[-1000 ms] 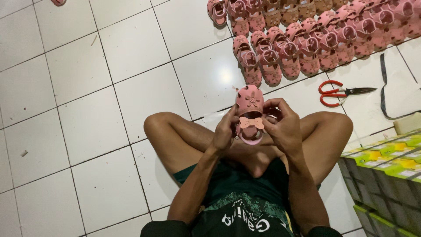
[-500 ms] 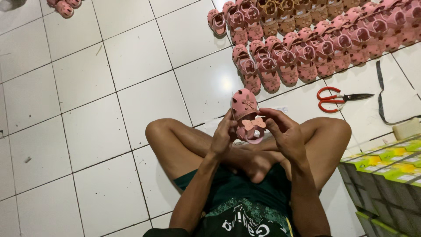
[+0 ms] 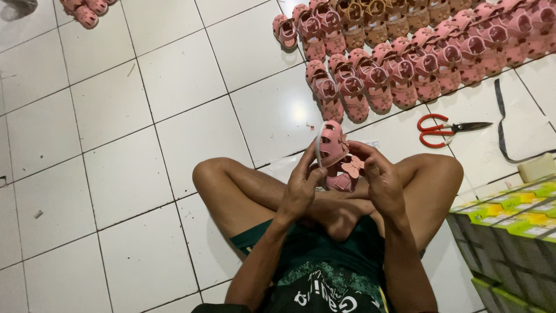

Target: The person sits on the floor of a sandal workshop, picks up pink children's sandals one at a time, peels white adhesive labels and presses them onto the sandals, then places the labeled sandals into rows on the floor with the other finished pairs.

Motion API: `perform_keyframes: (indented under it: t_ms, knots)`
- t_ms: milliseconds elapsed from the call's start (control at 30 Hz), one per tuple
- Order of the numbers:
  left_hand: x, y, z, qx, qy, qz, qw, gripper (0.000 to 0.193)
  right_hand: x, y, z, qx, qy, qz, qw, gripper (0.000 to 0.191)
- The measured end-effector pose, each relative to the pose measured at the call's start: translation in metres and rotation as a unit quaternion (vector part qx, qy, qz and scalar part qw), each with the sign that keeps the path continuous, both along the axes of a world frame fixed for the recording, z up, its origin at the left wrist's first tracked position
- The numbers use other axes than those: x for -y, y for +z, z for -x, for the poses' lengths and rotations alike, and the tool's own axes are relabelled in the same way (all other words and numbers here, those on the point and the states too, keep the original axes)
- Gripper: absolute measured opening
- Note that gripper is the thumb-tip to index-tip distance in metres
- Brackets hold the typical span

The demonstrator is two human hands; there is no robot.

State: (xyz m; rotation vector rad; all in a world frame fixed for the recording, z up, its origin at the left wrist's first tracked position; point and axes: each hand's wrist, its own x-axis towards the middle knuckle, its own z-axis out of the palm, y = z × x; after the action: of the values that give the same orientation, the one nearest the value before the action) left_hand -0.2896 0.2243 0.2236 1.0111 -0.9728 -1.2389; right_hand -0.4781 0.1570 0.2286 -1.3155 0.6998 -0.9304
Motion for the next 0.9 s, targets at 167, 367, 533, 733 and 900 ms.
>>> perform_keyframes:
  t_ms: [167, 367, 533, 733, 900]
  knots:
    - [0.000, 0.003, 0.004, -0.076, 0.012, -0.018, 0.997, 0.071, 0.009, -0.001, 0.007, -0.016, -0.078, 0.024, 0.997, 0.063]
    - [0.000, 0.002, 0.008, -0.097, 0.056, 0.018, 0.994, 0.077, 0.023, -0.023, 0.055, -0.319, -0.299, 0.104, 0.893, 0.054]
    - [0.001, -0.003, 0.009, -0.104, 0.091, 0.028, 0.990, 0.074, 0.016, -0.065, 0.115, -0.481, -0.376, 0.166, 0.775, 0.074]
    - [0.004, -0.003, 0.011, -0.111, 0.091, 0.040, 0.989, 0.077, 0.000, -0.116, 0.169, -0.421, -0.365, -0.090, 0.826, 0.078]
    - [0.008, -0.001, 0.014, -0.107, 0.085, 0.030, 0.990, 0.077, -0.006, -0.155, 0.203, -0.328, -0.344, -0.190, 0.859, 0.071]
